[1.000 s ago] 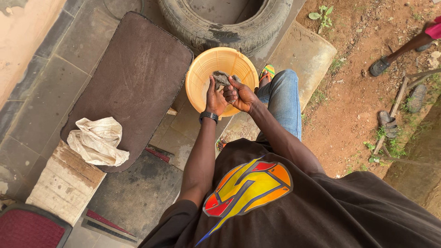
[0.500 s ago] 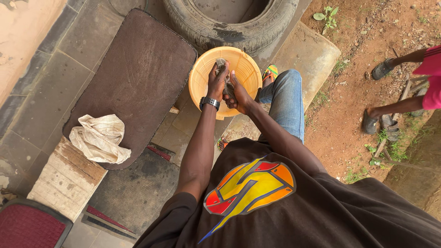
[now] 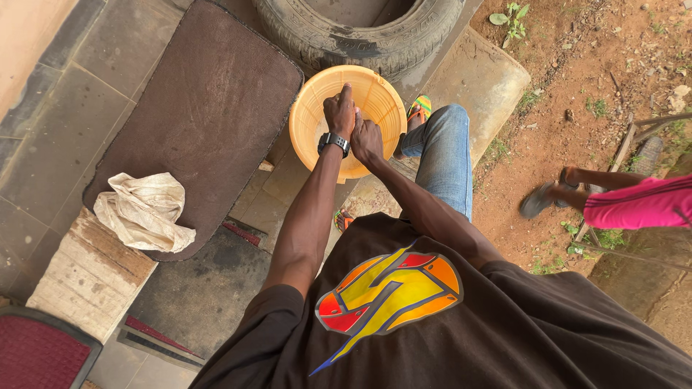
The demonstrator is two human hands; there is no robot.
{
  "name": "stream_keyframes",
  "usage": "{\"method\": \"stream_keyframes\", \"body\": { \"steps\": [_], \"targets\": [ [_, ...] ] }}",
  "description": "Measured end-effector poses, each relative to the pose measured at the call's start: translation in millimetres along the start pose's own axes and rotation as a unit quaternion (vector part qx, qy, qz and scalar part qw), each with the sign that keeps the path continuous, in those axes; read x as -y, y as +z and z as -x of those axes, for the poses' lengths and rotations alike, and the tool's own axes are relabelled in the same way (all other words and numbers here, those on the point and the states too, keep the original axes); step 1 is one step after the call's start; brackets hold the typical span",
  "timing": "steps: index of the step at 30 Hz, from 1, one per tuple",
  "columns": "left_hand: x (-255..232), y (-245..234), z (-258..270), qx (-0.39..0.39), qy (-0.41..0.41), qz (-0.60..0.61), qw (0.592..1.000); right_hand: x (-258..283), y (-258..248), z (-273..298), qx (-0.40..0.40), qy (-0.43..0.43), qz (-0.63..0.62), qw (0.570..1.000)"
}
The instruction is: The person washes several cleaning cloths by hand in a bucket of soapy water, then rinses and wrings them out on a flat surface.
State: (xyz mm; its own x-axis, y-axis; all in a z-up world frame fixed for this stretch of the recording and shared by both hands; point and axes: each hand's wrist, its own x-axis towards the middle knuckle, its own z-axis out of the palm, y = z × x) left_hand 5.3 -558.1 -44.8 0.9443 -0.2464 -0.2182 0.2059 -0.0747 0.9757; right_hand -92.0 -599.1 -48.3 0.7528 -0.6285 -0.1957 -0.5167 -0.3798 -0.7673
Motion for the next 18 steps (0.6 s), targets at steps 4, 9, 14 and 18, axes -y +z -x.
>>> {"method": "stream_keyframes", "body": {
  "steps": [4,9,14,18],
  "targets": [
    [7.4,1.0,-11.0,-0.017,-0.005,0.016,1.0,5.3,-0.4,-8.0,-0.008,-0.007,0.017,1.0],
    [10.7,0.2,-21.0,-0.067,0.045,-0.028,0.996,13.1,-4.4,-16.2,0.012,-0.012,0.033,0.999],
    [6.9,-17.4,-20.3,0.089,0.0,0.07,0.994,-11.8,-7.9,-47.6,0.1,-0.045,-0.007,0.994],
    [7.5,-32.5,-22.8,0.114,0.102,-0.012,0.988,-33.0,-12.5,-71.5,0.116,-0.068,-0.048,0.99]
  ]
}}
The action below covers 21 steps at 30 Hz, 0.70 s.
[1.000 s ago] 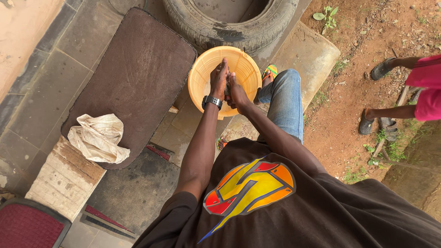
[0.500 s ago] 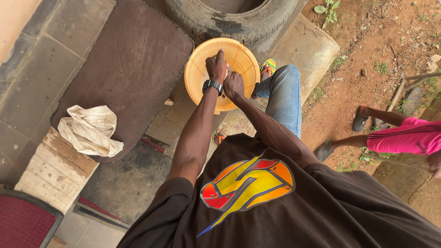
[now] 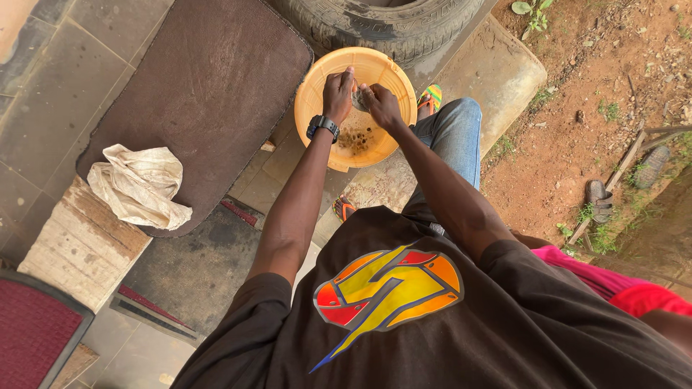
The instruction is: The person washes several cleaning cloths by hand in a bucket of soapy water, then rinses and wrings them out on a flat surface.
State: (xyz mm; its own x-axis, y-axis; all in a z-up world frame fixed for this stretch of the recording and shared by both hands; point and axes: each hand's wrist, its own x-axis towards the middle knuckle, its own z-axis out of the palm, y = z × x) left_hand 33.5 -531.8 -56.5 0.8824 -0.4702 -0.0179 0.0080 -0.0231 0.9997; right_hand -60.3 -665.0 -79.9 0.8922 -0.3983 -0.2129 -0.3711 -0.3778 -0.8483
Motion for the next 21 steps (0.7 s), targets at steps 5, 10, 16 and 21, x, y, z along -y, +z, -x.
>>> {"method": "stream_keyframes", "body": {
  "steps": [5,10,16,21],
  "targets": [
    [14.2,-14.5,7.4,-0.027,0.04,-0.126,0.991,-23.2,0.4,-16.6,0.011,0.026,-0.06,0.998],
    [32.6,-20.6,11.2,-0.069,0.097,-0.285,0.951,-50.7,4.2,-24.3,-0.055,-0.068,-0.055,0.995],
    [75.7,-26.8,22.4,0.041,-0.178,-0.254,0.95,-65.3,-1.7,-22.8,0.003,0.069,0.014,0.998],
    [124.1,-31.9,28.7,0.08,-0.313,-0.286,0.902,-81.9,2.2,-12.5,0.039,0.094,0.022,0.995]
  ]
}}
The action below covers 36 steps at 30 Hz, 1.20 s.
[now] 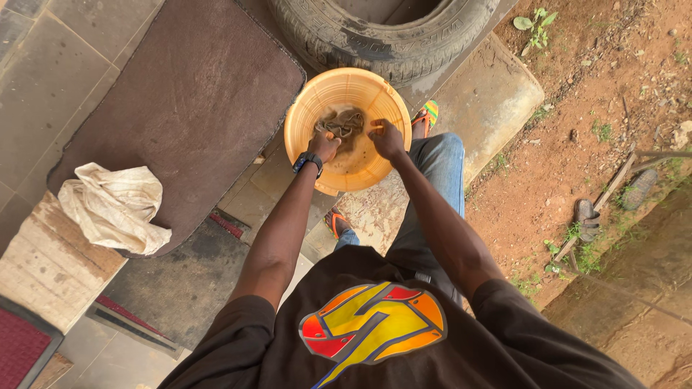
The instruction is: The person washes several cleaning cloths by hand in a bucket of soapy water, then rinses and wrings them out on a flat surface.
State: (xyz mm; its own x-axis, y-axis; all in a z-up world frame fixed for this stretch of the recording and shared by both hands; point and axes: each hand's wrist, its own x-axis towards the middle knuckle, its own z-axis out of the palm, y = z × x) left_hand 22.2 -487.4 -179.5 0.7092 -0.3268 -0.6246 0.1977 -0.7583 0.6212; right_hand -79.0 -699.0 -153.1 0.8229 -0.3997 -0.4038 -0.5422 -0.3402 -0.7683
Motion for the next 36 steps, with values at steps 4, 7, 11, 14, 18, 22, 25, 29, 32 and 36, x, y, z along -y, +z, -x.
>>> {"method": "stream_keyframes", "body": {
  "steps": [4,7,11,14,18,22,25,29,32,36],
  "targets": [
    [9.6,18.2,-24.4,-0.006,-0.003,-0.044,0.999,-16.2,15.1,-1.8,0.014,0.015,-0.014,1.0],
    [13.6,29.9,-46.3,0.002,-0.016,-0.052,0.998,-23.1,27.3,-10.5,0.031,0.022,-0.028,0.999],
    [4.9,36.6,-64.8,0.035,-0.047,-0.112,0.992,-30.1,34.6,-32.4,0.062,0.049,-0.025,0.997],
    [8.3,45.3,-79.0,0.155,-0.105,-0.156,0.97,-33.0,38.3,-50.0,0.067,0.056,-0.065,0.994],
    [22.1,69.3,-101.0,0.183,-0.071,-0.306,0.932,-24.1,48.9,-65.1,0.07,0.024,-0.093,0.993],
    [24.4,79.2,-101.1,0.199,-0.093,-0.292,0.931,-16.3,52.7,-68.6,0.111,0.061,-0.046,0.991],
    [29.0,82.3,-105.0,0.164,-0.101,-0.303,0.933,-17.2,58.5,-77.0,0.126,0.024,-0.058,0.99],
    [33.3,95.7,-107.4,0.105,-0.11,-0.309,0.939,-19.4,55.3,-80.2,0.154,0.045,-0.099,0.982],
    [28.5,89.5,-115.8,0.039,-0.114,-0.302,0.946,-12.3,47.6,-77.7,0.156,0.08,-0.087,0.981],
    [26.5,90.7,-112.1,-0.034,-0.112,-0.294,0.949,-4.8,46.0,-77.7,0.154,0.082,-0.072,0.982]
  ]
}}
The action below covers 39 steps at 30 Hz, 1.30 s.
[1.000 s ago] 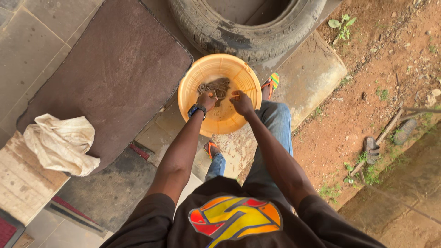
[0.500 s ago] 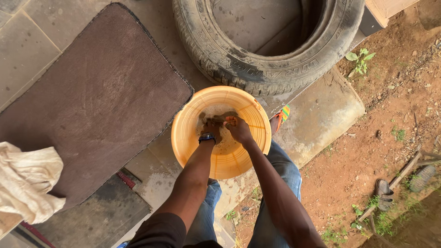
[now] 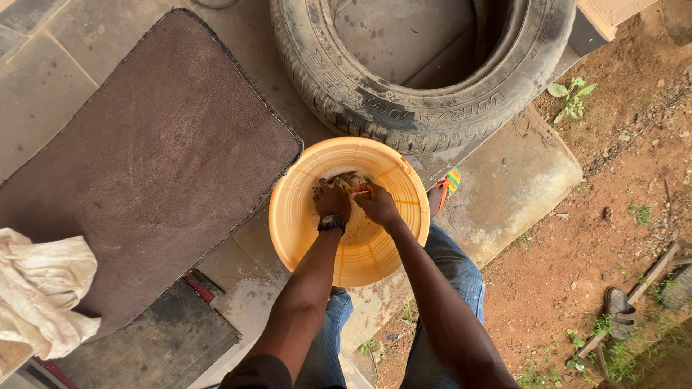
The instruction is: The person washes several cleaning cloths by hand in a bucket of soapy water, then rinses and wrings them out on a flat surface.
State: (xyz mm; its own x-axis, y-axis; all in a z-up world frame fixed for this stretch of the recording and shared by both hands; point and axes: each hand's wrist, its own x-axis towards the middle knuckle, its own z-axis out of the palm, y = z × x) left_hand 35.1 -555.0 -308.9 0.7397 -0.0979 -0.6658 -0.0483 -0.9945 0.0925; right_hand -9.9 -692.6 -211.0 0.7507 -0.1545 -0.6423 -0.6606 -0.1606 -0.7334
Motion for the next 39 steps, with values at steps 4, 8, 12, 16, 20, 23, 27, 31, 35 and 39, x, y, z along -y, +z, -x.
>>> {"method": "stream_keyframes", "body": {
  "steps": [4,8,12,16,20,23,27,31,35,39],
  "targets": [
    [2.2,11.2,3.9,0.023,0.011,-0.008,1.0,-6.4,0.9,-5.4,-0.012,-0.03,0.027,0.999],
    [3.4,8.5,-2.8,0.044,0.017,-0.002,0.999,-13.9,4.4,-5.8,-0.022,-0.049,0.028,0.998],
    [-6.8,-4.8,-12.0,-0.005,0.007,0.025,1.0,-8.7,4.9,0.7,-0.049,-0.021,0.054,0.997],
    [-5.2,-1.6,-4.0,-0.015,0.012,0.024,1.0,-4.5,3.7,2.8,-0.061,-0.002,0.006,0.998],
    [-0.4,2.4,6.1,0.065,0.06,-0.021,0.996,-4.5,0.8,4.3,-0.052,-0.021,-0.002,0.998],
    [0.6,0.4,0.2,0.031,0.018,0.004,0.999,-6.9,-1.4,6.7,-0.026,0.009,-0.01,1.0],
    [-4.1,3.2,-8.2,0.0,0.0,0.021,1.0,-4.9,-9.0,4.0,-0.043,0.005,-0.012,0.999],
    [-15.3,2.9,-11.0,0.063,0.081,-0.03,0.994,-3.9,-8.5,3.6,-0.063,-0.022,0.026,0.997],
    [-15.7,4.2,-15.2,-0.026,-0.007,0.014,1.0,-8.4,-10.5,-2.9,-0.065,-0.056,0.031,0.996],
    [-19.9,10.7,-1.4,-0.021,0.029,-0.043,0.998,-5.5,-15.6,-3.3,-0.055,-0.014,0.019,0.998]
  ]
}}
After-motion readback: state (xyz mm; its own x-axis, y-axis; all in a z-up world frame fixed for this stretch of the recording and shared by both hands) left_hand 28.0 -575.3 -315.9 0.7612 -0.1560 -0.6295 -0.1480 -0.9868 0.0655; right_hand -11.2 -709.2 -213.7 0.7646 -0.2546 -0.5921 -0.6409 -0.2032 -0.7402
